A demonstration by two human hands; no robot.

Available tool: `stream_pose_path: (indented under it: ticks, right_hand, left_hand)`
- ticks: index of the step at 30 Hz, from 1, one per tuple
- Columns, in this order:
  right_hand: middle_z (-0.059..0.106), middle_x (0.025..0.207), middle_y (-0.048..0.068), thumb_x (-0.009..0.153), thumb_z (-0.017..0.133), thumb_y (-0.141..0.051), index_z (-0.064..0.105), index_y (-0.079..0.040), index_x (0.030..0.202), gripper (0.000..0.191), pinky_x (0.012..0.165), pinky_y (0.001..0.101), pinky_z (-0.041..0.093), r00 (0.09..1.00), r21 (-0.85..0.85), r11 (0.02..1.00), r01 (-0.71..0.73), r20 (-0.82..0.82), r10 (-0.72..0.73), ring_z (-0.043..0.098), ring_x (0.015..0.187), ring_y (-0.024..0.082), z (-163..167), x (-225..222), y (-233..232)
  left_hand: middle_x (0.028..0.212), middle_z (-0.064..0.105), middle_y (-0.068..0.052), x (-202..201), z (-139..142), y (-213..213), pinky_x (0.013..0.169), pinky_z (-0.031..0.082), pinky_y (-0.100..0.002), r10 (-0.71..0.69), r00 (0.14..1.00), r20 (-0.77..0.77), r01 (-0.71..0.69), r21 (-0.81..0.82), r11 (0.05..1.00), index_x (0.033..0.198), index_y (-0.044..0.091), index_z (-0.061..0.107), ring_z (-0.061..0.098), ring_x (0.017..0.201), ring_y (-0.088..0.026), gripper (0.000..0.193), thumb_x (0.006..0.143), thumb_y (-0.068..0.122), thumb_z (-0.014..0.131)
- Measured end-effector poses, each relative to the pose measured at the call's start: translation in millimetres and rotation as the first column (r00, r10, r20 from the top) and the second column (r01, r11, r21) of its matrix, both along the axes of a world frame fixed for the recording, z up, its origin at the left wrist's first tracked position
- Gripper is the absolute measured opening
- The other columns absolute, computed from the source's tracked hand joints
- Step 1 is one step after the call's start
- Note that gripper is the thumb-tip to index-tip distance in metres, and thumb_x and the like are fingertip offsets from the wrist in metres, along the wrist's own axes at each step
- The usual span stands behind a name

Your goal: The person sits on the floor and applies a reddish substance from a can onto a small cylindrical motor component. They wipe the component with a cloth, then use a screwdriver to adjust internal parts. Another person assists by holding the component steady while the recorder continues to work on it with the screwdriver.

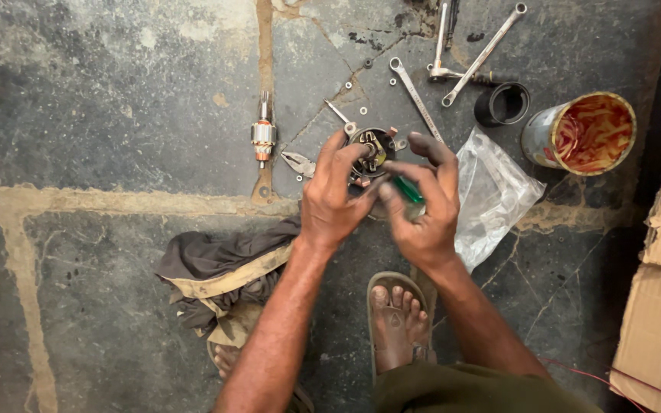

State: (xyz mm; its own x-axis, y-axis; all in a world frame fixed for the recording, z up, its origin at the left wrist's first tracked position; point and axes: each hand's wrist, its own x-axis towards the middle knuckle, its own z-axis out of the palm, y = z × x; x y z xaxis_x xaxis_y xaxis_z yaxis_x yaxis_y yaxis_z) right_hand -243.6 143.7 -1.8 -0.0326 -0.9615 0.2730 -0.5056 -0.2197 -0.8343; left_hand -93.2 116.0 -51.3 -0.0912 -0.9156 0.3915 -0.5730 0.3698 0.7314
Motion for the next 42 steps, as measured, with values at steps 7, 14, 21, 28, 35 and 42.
stream_pose_path:
  ticks: [7, 14, 21, 28, 35, 42]
  right_hand:
    - [0.051, 0.145, 0.017, 0.08, 0.09, -0.015, 0.073, -0.006, 0.111, 0.037, 0.103, 0.0419, 0.051, 0.994, -0.066, 0.998, -0.012, -0.111, 0.005, 0.054, 0.134, 0.034, 10, 3, -1]
    - [0.051, 0.148, 0.017, 0.093, 0.078, -0.005, 0.075, -0.007, 0.115, 0.023, 0.105, 0.0364, 0.054, 0.997, 0.047, 0.997, 0.058, 0.048, -0.06, 0.057, 0.135, 0.028, 5, -4, -3]
    - [0.054, 0.146, 0.013, 0.095, 0.08, -0.007, 0.077, -0.011, 0.118, 0.024, 0.103, 0.0349, 0.053, 0.996, 0.037, 0.999, 0.038, 0.083, -0.041, 0.055, 0.135, 0.026, 3, -13, -9]
    - [0.057, 0.146, 0.012, 0.092, 0.082, -0.009, 0.078, -0.011, 0.117, 0.026, 0.101, 0.0357, 0.051, 0.999, 0.044, 0.999, 0.03, -0.014, -0.03, 0.055, 0.136, 0.028, 14, -18, -13]
    - [0.059, 0.144, 0.015, 0.085, 0.086, -0.015, 0.078, -0.009, 0.106, 0.024, 0.1, 0.0402, 0.047, 0.987, 0.053, 0.998, 0.013, -0.159, -0.004, 0.051, 0.132, 0.032, 24, -16, -12]
    - [0.055, 0.147, 0.013, 0.088, 0.081, -0.011, 0.077, -0.01, 0.107, 0.02, 0.121, 0.0443, 0.04, 1.0, 0.082, 0.997, -0.006, -0.002, 0.006, 0.049, 0.142, 0.031, 11, -21, -12]
  left_hand:
    - [0.148, 0.056, -0.027, 0, 8, 2, 0.08, 0.066, -0.037, -0.026, 0.999, 0.033, 0.023, 0.074, 0.997, 0.13, 0.011, 0.059, 0.072, 0.115, -0.037, 0.062, 0.075, 0.007, 0.089]
    - [0.145, 0.056, -0.023, 1, 17, -4, 0.084, 0.066, -0.036, -0.05, 0.999, 0.022, 0.049, 0.03, 0.998, 0.133, 0.012, 0.058, 0.072, 0.118, -0.037, 0.063, 0.078, 0.014, 0.091]
    - [0.145, 0.057, -0.022, 1, 24, -1, 0.087, 0.065, -0.037, -0.106, 0.993, -0.043, 0.109, 0.096, 0.989, 0.13, 0.013, 0.06, 0.071, 0.118, -0.037, 0.059, 0.079, 0.013, 0.09]
    - [0.145, 0.057, -0.022, -5, 27, 0, 0.089, 0.065, -0.038, -0.103, 0.991, -0.09, 0.113, 0.12, 0.986, 0.124, 0.014, 0.064, 0.071, 0.118, -0.037, 0.051, 0.08, 0.013, 0.089]
    - [0.145, 0.058, -0.022, -1, 32, -1, 0.077, 0.065, -0.035, -0.121, 0.99, -0.074, 0.132, 0.166, 0.977, 0.121, 0.013, 0.064, 0.078, 0.097, -0.029, 0.045, 0.082, 0.012, 0.088]
    - [0.144, 0.057, -0.021, -1, 36, -3, 0.088, 0.065, -0.036, -0.136, 0.979, -0.155, 0.158, 0.136, 0.978, 0.12, 0.011, 0.066, 0.072, 0.119, -0.035, 0.044, 0.082, 0.01, 0.087]
